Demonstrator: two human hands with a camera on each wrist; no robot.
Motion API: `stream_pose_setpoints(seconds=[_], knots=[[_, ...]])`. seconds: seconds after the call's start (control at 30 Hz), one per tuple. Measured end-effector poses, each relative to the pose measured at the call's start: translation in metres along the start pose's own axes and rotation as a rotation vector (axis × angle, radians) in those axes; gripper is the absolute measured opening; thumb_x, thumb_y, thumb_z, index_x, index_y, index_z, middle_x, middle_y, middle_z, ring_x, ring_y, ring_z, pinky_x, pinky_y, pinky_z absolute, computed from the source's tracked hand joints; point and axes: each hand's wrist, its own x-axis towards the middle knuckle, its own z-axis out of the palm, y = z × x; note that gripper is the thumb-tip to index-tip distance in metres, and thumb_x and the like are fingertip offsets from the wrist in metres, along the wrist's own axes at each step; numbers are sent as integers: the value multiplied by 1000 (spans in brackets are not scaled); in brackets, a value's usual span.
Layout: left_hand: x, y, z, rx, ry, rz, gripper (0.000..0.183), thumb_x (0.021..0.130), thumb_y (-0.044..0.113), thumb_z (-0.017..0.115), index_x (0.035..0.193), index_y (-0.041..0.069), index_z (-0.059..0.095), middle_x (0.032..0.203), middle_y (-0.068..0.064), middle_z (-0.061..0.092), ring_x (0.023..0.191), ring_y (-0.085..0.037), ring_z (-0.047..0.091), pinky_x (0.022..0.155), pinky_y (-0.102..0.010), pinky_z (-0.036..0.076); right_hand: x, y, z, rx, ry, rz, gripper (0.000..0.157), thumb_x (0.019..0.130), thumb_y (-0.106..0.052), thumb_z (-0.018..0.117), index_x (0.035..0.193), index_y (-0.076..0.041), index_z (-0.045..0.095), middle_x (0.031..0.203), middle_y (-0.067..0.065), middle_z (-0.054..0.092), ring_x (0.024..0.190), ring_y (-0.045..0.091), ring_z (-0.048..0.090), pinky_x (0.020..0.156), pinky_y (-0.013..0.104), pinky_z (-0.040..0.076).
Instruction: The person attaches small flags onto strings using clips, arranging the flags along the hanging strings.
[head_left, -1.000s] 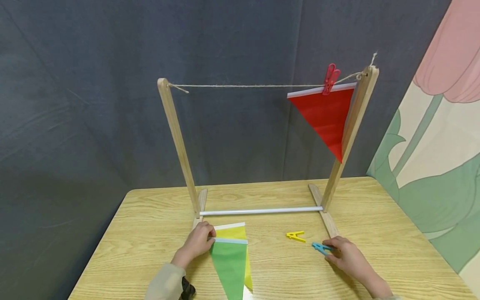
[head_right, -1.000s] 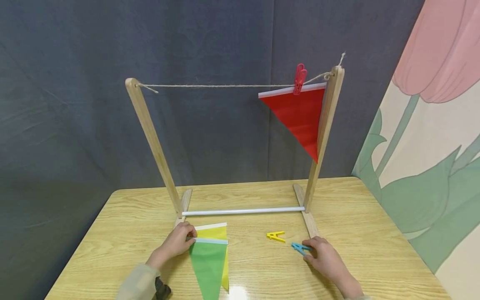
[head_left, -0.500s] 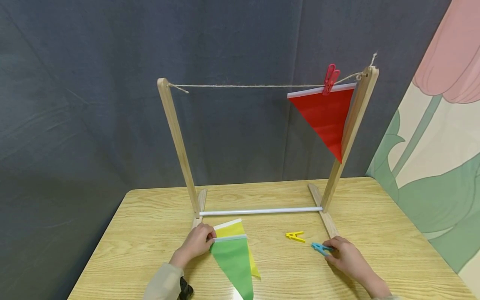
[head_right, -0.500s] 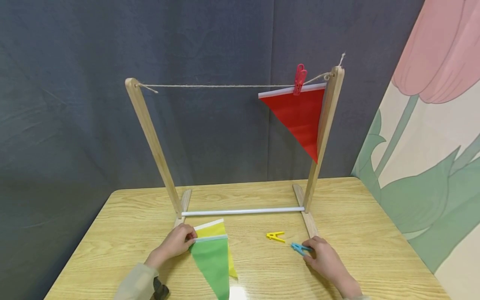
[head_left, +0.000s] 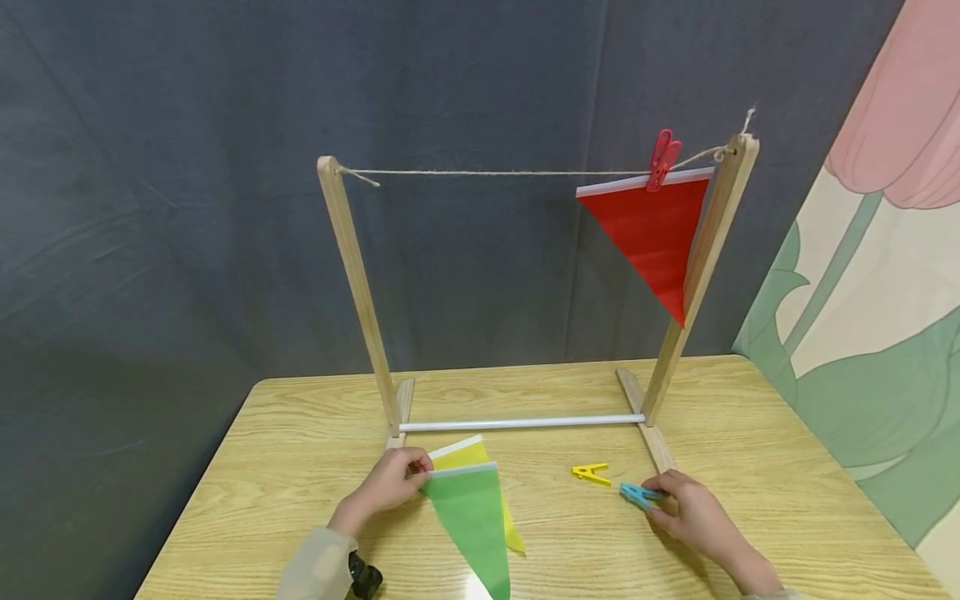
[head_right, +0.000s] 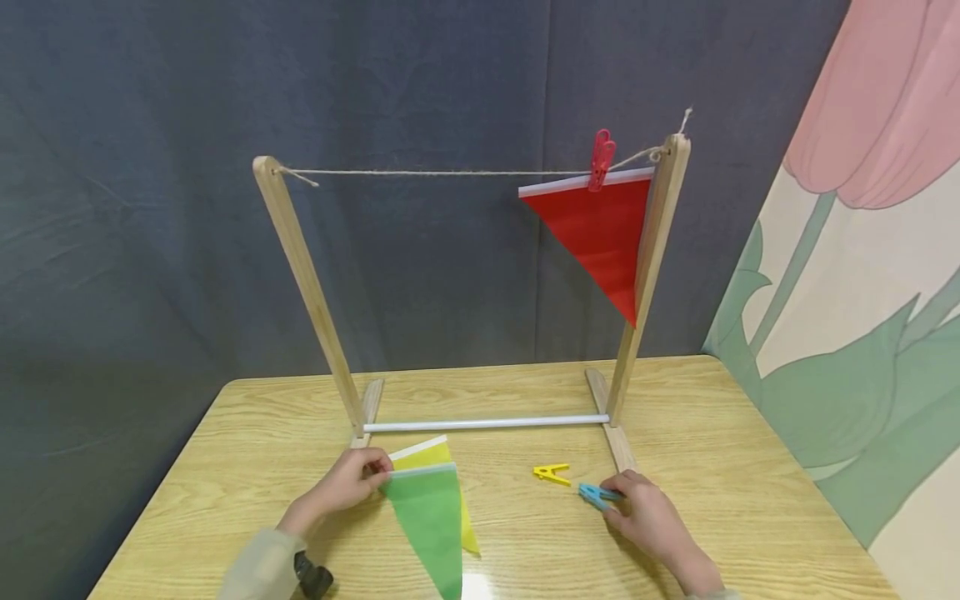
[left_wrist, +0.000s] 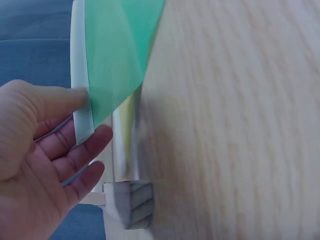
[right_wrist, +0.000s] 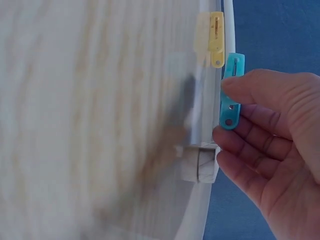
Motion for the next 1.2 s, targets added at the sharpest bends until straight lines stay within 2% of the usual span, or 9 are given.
stream_pose_setpoints(seconds=[0.17, 0.37, 0.6, 0.93, 1.2], knots=[[0, 4, -4, -63, -5, 11, 11, 85, -3, 62, 79, 7, 62, 76, 5, 59, 71, -6, 53, 64, -23, 48, 4, -4, -3, 23, 27, -49, 29, 65, 5, 80, 88, -8, 67, 84, -9, 58, 74, 5, 55, 62, 27, 50], [0, 17, -9, -122, 24, 8, 10, 88, 3, 62, 82, 11, 65, 83, 3, 62, 78, -9, 55, 68, -25, 45, 13, -14, -14, 39, 100, -162, 33, 62, 10, 79, 89, -6, 66, 83, -6, 58, 69, 8, 54, 57, 28, 49], [4, 29, -13, -187, 63, 1, 5, 89, 5, 62, 89, 4, 67, 88, -6, 66, 83, -12, 56, 69, -26, 44, 26, -19, -24, 38, 135, -270, 36, 61, 11, 79, 89, -6, 65, 82, -2, 59, 69, 11, 56, 55, 28, 50], [10, 37, -18, -316, 90, -34, 9, 89, 7, 62, 91, 0, 67, 87, -7, 66, 76, -9, 53, 67, -23, 43, 43, -25, -37, 16, 118, -309, 37, 61, 9, 80, 91, -7, 65, 84, -1, 60, 72, 5, 54, 56, 23, 47], [11, 47, -24, -406, 93, -16, 13, 89, 9, 63, 94, -2, 67, 90, -4, 65, 78, -8, 53, 67, -23, 43, 54, -28, -47, 10, 130, -338, 37, 60, 9, 80, 91, -6, 65, 83, -1, 60, 72, 6, 55, 57, 24, 49]])
